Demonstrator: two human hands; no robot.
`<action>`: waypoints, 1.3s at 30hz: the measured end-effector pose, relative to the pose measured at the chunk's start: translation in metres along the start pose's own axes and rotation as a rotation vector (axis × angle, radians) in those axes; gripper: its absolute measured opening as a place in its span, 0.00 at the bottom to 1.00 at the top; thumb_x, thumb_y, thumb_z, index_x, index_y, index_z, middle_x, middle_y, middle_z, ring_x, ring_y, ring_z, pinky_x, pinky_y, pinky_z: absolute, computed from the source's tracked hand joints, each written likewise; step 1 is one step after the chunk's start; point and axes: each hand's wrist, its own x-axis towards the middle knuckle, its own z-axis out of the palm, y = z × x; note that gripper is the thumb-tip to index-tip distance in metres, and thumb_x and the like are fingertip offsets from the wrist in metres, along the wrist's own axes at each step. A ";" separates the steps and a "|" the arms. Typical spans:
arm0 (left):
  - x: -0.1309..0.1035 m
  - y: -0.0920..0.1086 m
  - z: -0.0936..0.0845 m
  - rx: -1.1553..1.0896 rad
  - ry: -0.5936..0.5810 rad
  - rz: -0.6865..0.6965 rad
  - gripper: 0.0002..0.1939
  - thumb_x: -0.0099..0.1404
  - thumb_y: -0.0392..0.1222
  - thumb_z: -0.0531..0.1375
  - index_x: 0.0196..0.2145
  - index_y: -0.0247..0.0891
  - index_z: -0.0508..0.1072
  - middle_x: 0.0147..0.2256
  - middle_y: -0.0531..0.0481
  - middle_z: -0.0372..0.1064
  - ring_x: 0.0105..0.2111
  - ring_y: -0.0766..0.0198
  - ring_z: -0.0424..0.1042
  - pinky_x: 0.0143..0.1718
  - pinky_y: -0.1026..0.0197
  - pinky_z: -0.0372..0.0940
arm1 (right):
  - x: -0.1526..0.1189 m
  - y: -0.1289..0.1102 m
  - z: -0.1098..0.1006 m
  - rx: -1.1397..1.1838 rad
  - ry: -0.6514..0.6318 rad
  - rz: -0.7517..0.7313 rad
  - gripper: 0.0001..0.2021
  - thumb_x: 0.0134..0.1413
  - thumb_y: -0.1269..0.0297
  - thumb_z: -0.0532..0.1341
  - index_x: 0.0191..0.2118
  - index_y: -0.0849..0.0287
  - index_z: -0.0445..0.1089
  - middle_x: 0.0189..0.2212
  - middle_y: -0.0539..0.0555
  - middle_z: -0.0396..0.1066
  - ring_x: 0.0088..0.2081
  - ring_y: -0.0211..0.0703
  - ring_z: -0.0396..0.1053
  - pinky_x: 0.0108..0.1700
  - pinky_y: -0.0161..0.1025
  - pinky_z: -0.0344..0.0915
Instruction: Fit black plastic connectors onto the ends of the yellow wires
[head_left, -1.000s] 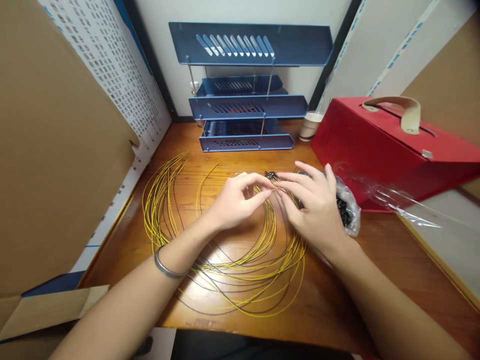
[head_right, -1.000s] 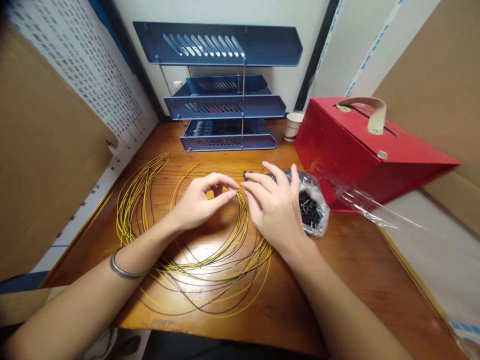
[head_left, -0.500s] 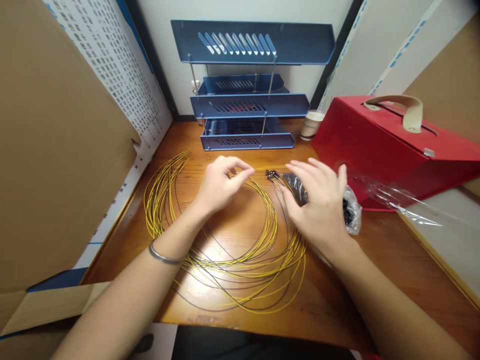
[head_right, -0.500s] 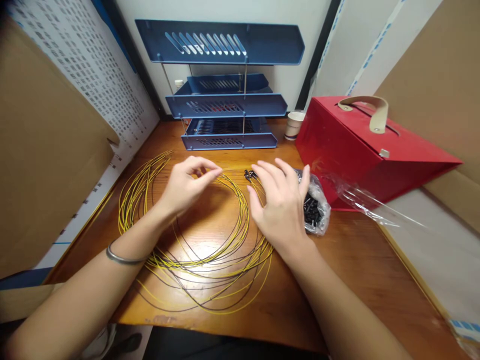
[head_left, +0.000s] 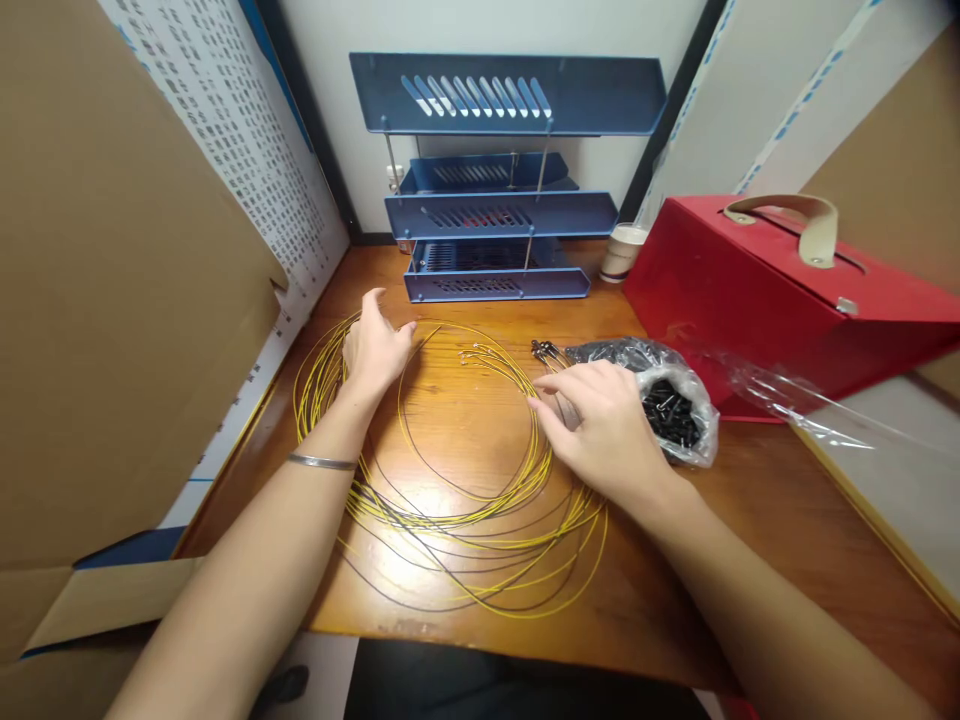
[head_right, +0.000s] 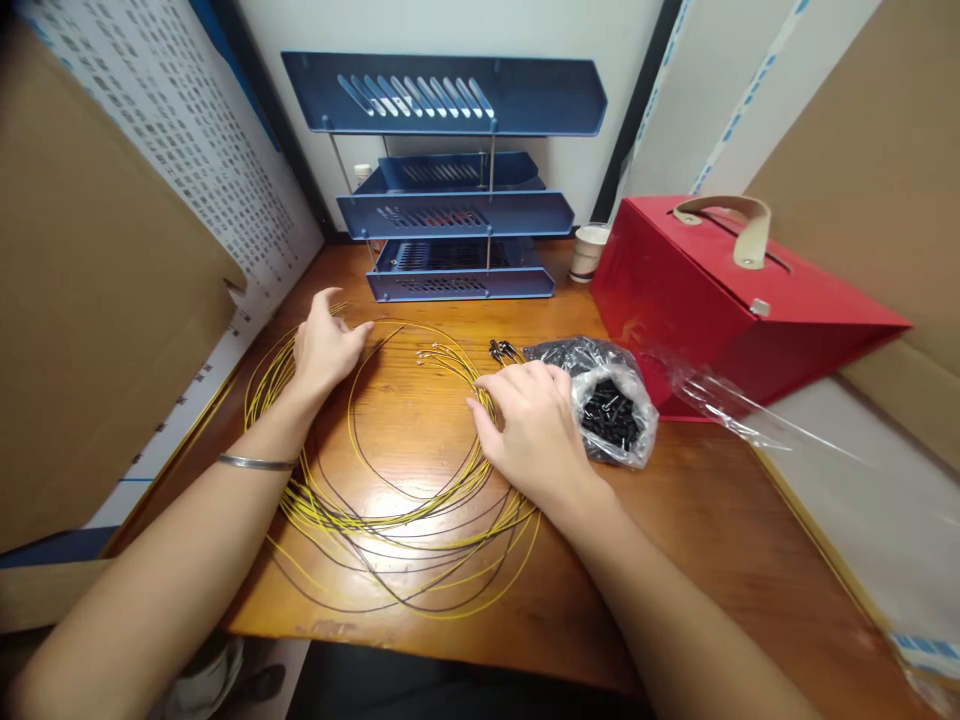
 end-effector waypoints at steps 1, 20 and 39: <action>-0.002 0.002 0.000 0.038 0.017 -0.016 0.32 0.62 0.50 0.63 0.62 0.40 0.66 0.36 0.43 0.78 0.42 0.45 0.76 0.45 0.50 0.67 | 0.000 -0.001 0.000 0.004 -0.009 0.001 0.05 0.61 0.64 0.63 0.39 0.58 0.75 0.34 0.55 0.76 0.39 0.51 0.69 0.46 0.49 0.59; -0.001 -0.003 0.002 0.213 -0.200 0.183 0.16 0.64 0.48 0.61 0.45 0.39 0.80 0.46 0.38 0.78 0.49 0.42 0.74 0.50 0.45 0.68 | -0.003 -0.014 -0.002 0.106 -0.260 -0.014 0.06 0.63 0.63 0.63 0.37 0.58 0.75 0.34 0.52 0.78 0.40 0.49 0.70 0.50 0.50 0.55; -0.023 0.036 -0.023 -0.358 -0.207 0.393 0.08 0.66 0.44 0.60 0.36 0.37 0.75 0.35 0.48 0.77 0.33 0.61 0.71 0.38 0.60 0.65 | 0.002 -0.021 -0.001 0.657 -0.128 0.429 0.08 0.60 0.62 0.63 0.38 0.58 0.77 0.32 0.53 0.77 0.31 0.43 0.70 0.37 0.43 0.65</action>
